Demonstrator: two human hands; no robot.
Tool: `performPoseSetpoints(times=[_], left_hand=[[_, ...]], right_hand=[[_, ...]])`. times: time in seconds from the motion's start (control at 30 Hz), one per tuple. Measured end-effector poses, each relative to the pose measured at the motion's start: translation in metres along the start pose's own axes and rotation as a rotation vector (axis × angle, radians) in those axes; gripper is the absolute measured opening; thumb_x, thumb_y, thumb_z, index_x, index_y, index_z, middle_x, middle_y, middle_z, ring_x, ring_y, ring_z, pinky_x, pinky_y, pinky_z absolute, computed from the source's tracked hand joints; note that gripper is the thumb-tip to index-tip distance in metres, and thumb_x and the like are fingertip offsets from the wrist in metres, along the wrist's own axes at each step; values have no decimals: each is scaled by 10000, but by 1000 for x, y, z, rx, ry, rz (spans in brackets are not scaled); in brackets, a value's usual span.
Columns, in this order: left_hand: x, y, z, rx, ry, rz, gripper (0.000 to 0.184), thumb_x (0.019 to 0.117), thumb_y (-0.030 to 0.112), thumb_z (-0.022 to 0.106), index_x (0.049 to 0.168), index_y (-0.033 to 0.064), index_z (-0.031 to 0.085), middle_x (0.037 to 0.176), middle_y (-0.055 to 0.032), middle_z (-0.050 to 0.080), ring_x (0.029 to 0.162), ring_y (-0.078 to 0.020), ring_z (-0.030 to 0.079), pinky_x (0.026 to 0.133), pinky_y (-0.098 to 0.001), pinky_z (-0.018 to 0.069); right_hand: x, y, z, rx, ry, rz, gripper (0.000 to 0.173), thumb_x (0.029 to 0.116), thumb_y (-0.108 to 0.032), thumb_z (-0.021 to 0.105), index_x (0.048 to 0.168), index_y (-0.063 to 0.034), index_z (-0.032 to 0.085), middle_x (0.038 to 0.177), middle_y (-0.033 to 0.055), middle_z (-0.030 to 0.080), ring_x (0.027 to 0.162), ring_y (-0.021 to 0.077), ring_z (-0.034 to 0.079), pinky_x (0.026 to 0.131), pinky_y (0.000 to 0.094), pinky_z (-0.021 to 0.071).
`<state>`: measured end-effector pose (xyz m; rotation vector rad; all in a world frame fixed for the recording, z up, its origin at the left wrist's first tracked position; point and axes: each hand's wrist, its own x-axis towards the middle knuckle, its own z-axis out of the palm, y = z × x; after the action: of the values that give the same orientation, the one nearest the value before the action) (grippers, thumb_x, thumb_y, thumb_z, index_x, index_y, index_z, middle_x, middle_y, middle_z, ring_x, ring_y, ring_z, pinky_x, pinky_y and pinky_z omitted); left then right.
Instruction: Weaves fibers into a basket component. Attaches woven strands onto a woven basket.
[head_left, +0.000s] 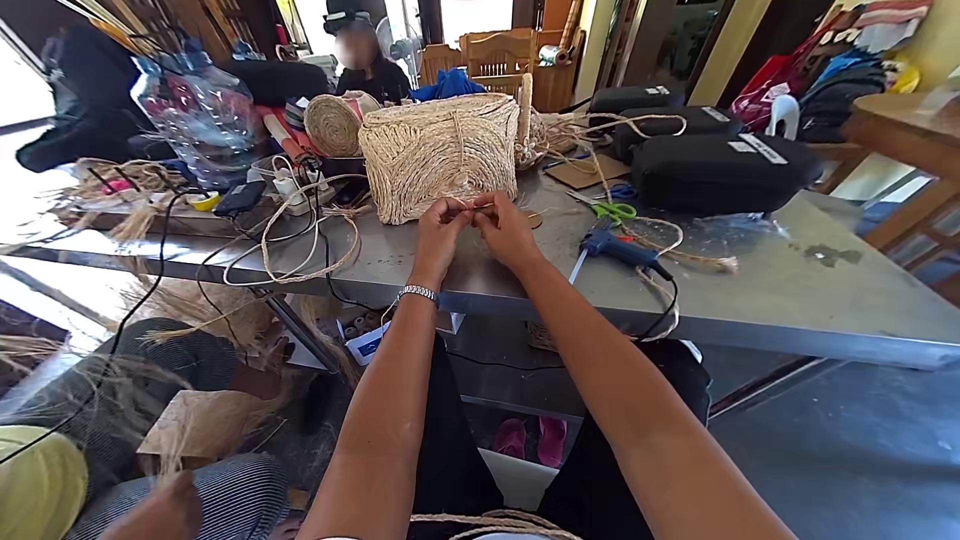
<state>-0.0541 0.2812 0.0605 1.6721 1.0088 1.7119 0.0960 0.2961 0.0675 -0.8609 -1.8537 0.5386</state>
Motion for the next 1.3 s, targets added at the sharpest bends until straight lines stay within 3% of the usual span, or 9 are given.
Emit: performPoseSetpoints(times=[0.2, 0.33, 0.5, 0.57, 0.67, 0.73, 0.87, 0.97, 1.3], left_hand=[[1, -2, -1, 212, 60, -5, 213, 967, 169, 688, 1148, 55, 688, 1085, -54, 728, 1031, -153, 681, 954, -410, 536], [-3, 7, 4, 525, 153, -14, 341, 965, 271, 696, 1217, 81, 565, 1070, -48, 731, 1104, -226, 654, 1055, -652, 328], [-6, 11, 10, 756, 188, 85, 228, 994, 270, 648, 1198, 187, 705, 1063, 62, 756, 1284, -216, 579, 1172, -722, 58], [-7, 11, 10, 758, 194, 92, 269, 988, 249, 654, 1245, 202, 718, 1059, 65, 759, 1285, -229, 567, 1170, -684, 116], [-7, 11, 9, 628, 188, 73, 376, 960, 222, 704, 1302, 94, 615, 1057, -25, 755, 1151, -265, 624, 1064, -562, 367], [-5, 7, 6, 437, 156, 32, 433, 954, 185, 720, 1296, 13, 518, 1053, -90, 737, 1010, -210, 698, 942, -422, 546], [-3, 1, 2, 68, 136, -105, 390, 937, 124, 732, 1247, -9, 537, 1005, -103, 723, 832, -150, 695, 774, -322, 569], [-3, 0, 1, -117, 103, -160, 264, 940, 38, 711, 1170, -45, 613, 983, -118, 725, 849, -172, 735, 831, -333, 622], [1, -5, -1, -177, 50, -223, 201, 955, 35, 687, 1144, -32, 685, 1052, -110, 717, 905, -147, 695, 877, -308, 578]], right_hand=[[-3, -5, -5, -149, 95, -12, 193, 972, -124, 686, 1111, 9, 683, 953, 137, 728, 838, 218, 712, 815, 390, 593], [-4, -7, -5, -176, 83, 16, 181, 1004, -163, 654, 1073, -9, 719, 948, 122, 743, 871, 211, 724, 858, 400, 588], [-3, -7, -5, -170, 94, 56, 192, 1022, -172, 629, 1069, -9, 718, 940, 110, 754, 874, 199, 732, 866, 390, 586], [-3, -7, -5, -158, 108, 42, 199, 1023, -174, 624, 1069, -2, 714, 933, 109, 754, 856, 196, 728, 847, 388, 587], [-4, -7, -5, -128, 124, 17, 205, 1032, -182, 613, 1081, -5, 703, 930, 101, 750, 822, 180, 721, 805, 366, 591], [-4, -7, -4, -101, 140, -21, 208, 1032, -179, 611, 1081, 3, 698, 927, 103, 751, 819, 172, 724, 800, 355, 597], [-3, -4, -2, -70, 137, -59, 204, 1028, -181, 618, 1065, 3, 696, 921, 96, 749, 813, 156, 725, 797, 336, 602], [-2, -4, -2, -61, 127, -64, 203, 1032, -177, 610, 1066, 6, 693, 916, 97, 749, 807, 152, 721, 790, 332, 595], [-4, -9, -4, -118, 90, 3, 242, 1061, -201, 564, 1057, 9, 685, 876, 97, 734, 770, 182, 700, 767, 377, 581]])
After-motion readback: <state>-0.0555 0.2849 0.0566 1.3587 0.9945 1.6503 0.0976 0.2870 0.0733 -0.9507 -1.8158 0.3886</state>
